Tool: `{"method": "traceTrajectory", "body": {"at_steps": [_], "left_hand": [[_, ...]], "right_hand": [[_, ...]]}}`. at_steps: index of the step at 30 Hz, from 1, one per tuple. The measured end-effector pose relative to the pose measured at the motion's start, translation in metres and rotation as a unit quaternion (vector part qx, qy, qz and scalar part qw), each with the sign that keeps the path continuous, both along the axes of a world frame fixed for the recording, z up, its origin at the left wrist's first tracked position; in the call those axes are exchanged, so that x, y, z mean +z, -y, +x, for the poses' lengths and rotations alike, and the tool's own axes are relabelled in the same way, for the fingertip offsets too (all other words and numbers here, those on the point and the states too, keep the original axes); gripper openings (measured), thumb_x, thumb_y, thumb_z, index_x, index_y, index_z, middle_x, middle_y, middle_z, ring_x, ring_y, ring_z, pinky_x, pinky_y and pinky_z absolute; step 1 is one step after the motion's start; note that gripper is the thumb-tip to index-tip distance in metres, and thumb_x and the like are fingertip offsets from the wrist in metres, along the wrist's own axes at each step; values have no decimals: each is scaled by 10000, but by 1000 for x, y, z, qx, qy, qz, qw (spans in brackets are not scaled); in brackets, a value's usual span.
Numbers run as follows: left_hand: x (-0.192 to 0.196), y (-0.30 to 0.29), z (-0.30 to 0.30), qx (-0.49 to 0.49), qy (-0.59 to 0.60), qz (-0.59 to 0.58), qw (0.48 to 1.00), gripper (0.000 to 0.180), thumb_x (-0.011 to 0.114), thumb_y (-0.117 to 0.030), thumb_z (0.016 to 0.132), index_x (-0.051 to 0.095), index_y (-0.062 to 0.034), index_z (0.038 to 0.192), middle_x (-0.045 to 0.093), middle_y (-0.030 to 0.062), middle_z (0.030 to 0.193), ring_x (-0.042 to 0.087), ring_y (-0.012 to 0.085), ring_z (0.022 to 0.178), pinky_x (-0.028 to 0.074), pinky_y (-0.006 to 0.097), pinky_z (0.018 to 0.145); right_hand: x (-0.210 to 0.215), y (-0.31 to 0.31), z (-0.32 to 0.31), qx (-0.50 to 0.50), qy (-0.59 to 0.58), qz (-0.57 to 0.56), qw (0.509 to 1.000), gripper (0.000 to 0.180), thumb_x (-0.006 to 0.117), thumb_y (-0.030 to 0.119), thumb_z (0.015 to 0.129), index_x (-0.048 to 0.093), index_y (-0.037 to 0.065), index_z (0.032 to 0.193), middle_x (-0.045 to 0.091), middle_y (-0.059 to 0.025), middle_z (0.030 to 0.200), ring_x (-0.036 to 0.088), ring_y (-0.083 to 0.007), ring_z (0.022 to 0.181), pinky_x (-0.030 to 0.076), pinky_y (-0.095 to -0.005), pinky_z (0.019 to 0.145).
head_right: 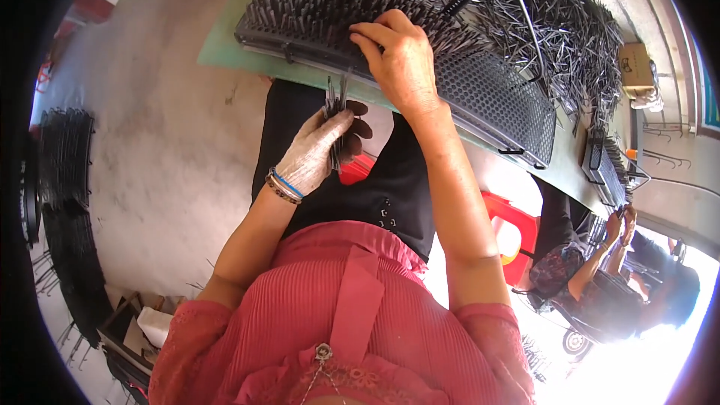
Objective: Inserting small black metal rods into a perforated metal template on a workbench to assemble a grid.
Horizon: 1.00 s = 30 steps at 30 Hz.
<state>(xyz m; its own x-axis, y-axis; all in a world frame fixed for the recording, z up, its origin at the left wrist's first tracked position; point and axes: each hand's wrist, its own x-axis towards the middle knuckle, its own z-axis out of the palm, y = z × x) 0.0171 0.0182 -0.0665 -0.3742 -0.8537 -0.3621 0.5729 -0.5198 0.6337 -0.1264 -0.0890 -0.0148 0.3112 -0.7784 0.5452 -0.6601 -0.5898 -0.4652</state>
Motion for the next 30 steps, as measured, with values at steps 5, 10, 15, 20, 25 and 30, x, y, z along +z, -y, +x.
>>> {"method": "traceTrajectory", "body": {"at_steps": [5, 10, 15, 20, 25, 30], "left_hand": [[5, 7, 3, 22, 30, -31, 999, 327, 521, -271, 984, 554, -7, 1175, 653, 70, 879, 565, 71, 631, 444, 208, 541], [21, 11, -11, -65, 23, -64, 996, 335, 519, -320, 986, 557, -28, 1145, 655, 53, 877, 589, 67, 634, 445, 194, 518], [17, 12, -14, -68, 43, -52, 995, 312, 521, -316, 985, 562, -36, 1118, 654, 47, 877, 583, 62, 619, 442, 189, 503], [20, 14, -13, -42, 56, -35, 997, 291, 531, -310, 980, 572, -49, 1102, 663, 50, 845, 583, 65, 616, 446, 191, 504], [18, 18, -13, -27, 73, -9, 997, 278, 543, -297, 974, 573, -43, 1084, 663, 62, 823, 584, 73, 607, 454, 202, 506], [13, 23, -13, -31, 42, 56, 997, 268, 544, -279, 972, 562, -38, 1088, 660, 69, 810, 588, 81, 608, 458, 205, 509]], "right_hand": [[12, -21, -13, -35, 139, 135, 980, 244, 736, 175, 823, 702, 3, 992, 642, -102, 836, 623, -190, 699, 493, -300, 643], [10, -47, -34, 45, 243, 429, 869, 336, 745, 236, 844, 683, -65, 980, 690, -98, 862, 642, -125, 806, 521, -261, 723], [-9, -51, -40, -3, 307, 426, 851, 222, 713, 113, 858, 669, -62, 987, 689, -84, 850, 638, -103, 789, 521, -239, 710], [-1, -48, -35, -33, 409, 344, 845, 236, 704, 51, 848, 615, -48, 1043, 688, -81, 907, 636, -97, 828, 524, -233, 734], [4, -23, -27, -60, 384, 171, 906, 228, 700, 54, 855, 614, -36, 1047, 697, -91, 928, 652, -117, 846, 523, -255, 766], [-2, -12, -28, -35, 253, 116, 960, 227, 699, 47, 851, 619, 8, 1060, 704, -78, 947, 668, -132, 879, 515, -265, 803]]}}
